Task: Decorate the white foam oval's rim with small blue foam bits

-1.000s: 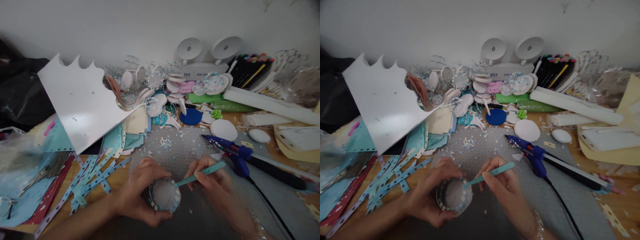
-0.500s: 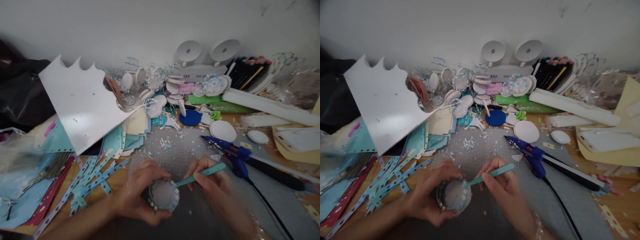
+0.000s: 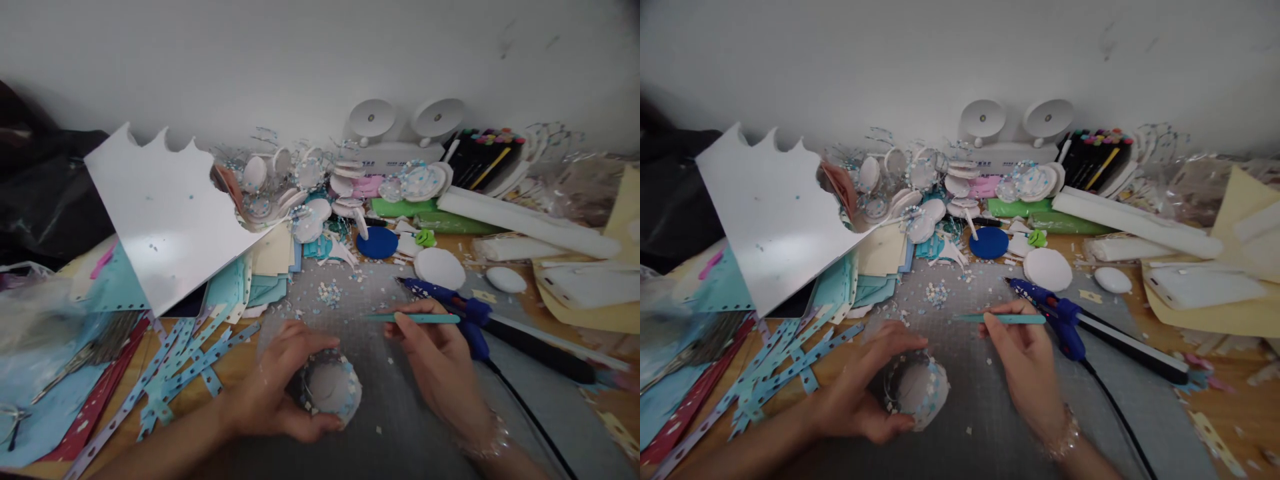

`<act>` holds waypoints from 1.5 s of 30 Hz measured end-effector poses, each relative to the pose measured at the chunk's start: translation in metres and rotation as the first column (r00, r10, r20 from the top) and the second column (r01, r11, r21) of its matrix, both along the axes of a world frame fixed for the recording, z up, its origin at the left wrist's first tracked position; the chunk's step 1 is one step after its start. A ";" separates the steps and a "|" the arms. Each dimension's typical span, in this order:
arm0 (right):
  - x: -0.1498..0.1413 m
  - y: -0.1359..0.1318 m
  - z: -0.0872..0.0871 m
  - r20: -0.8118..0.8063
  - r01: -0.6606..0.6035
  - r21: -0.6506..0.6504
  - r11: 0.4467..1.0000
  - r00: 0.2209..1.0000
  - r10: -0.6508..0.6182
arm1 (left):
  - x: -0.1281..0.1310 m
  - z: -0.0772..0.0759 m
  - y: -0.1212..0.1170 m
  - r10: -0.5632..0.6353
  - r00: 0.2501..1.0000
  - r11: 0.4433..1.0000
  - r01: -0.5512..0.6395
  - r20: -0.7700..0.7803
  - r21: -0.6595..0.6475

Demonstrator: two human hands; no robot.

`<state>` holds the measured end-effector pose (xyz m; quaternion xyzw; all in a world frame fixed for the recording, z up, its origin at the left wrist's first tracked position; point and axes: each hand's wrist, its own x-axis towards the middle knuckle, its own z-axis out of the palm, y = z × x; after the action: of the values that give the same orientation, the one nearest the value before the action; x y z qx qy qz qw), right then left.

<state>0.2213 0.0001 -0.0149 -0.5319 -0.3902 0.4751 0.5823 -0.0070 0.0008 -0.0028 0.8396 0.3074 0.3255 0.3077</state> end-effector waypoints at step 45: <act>-0.010 -0.005 0.001 0.476 -0.171 0.252 0.953 0.879 0.032 | -0.001 0.000 -0.009 0.252 0.960 0.944 -0.216 0.123 -0.249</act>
<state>0.2114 -0.0046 -0.0141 -0.5190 -0.6107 0.3019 0.5162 -0.0080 -0.0080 -0.0029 0.7277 0.4166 0.3847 0.3858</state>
